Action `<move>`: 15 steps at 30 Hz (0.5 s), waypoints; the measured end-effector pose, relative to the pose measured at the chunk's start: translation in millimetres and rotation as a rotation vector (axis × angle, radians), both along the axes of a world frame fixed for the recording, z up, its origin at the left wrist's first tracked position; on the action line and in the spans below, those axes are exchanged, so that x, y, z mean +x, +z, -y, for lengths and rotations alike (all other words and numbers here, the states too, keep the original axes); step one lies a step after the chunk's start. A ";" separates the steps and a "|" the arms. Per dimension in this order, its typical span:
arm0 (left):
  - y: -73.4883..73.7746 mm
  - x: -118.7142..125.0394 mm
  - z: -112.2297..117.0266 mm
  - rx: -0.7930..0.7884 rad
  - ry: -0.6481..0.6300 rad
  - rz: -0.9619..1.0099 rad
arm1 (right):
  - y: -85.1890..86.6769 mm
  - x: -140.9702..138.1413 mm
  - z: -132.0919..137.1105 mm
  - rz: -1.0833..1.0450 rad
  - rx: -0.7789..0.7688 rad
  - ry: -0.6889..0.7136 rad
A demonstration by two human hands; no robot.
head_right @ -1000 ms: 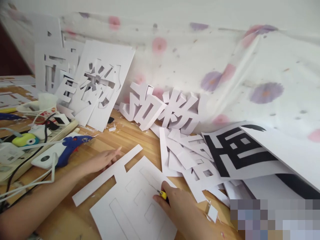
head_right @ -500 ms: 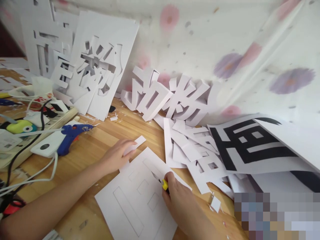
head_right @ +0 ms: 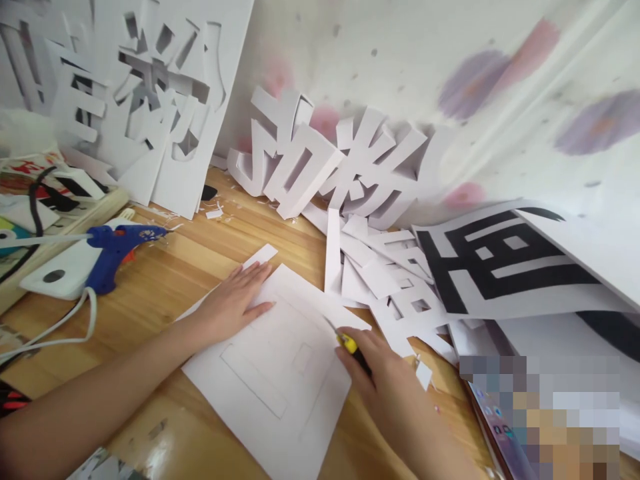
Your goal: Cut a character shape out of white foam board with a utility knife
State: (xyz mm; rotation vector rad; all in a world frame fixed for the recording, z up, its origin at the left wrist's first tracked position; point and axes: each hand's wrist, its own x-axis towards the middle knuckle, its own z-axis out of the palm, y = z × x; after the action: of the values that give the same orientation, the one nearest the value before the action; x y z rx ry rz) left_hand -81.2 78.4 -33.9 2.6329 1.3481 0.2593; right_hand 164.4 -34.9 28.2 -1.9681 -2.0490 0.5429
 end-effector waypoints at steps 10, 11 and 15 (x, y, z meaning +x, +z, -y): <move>2.8 -14.5 -6.1 0.000 -0.022 0.036 | 1.6 14.1 1.2 0.034 -0.146 -0.132; 2.5 -14.7 -5.9 0.000 -0.028 0.041 | -1.1 14.4 0.5 0.021 -0.157 -0.131; 1.6 -18.9 -9.8 -0.015 -0.067 0.085 | -13.5 24.6 -5.7 0.039 -0.154 -0.224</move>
State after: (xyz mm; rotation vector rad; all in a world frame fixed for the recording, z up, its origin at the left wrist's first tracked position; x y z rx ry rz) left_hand -100.1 88.2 -32.3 2.6171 1.2290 0.3457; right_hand 189.0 -29.3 14.7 -2.2768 -1.8229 0.6324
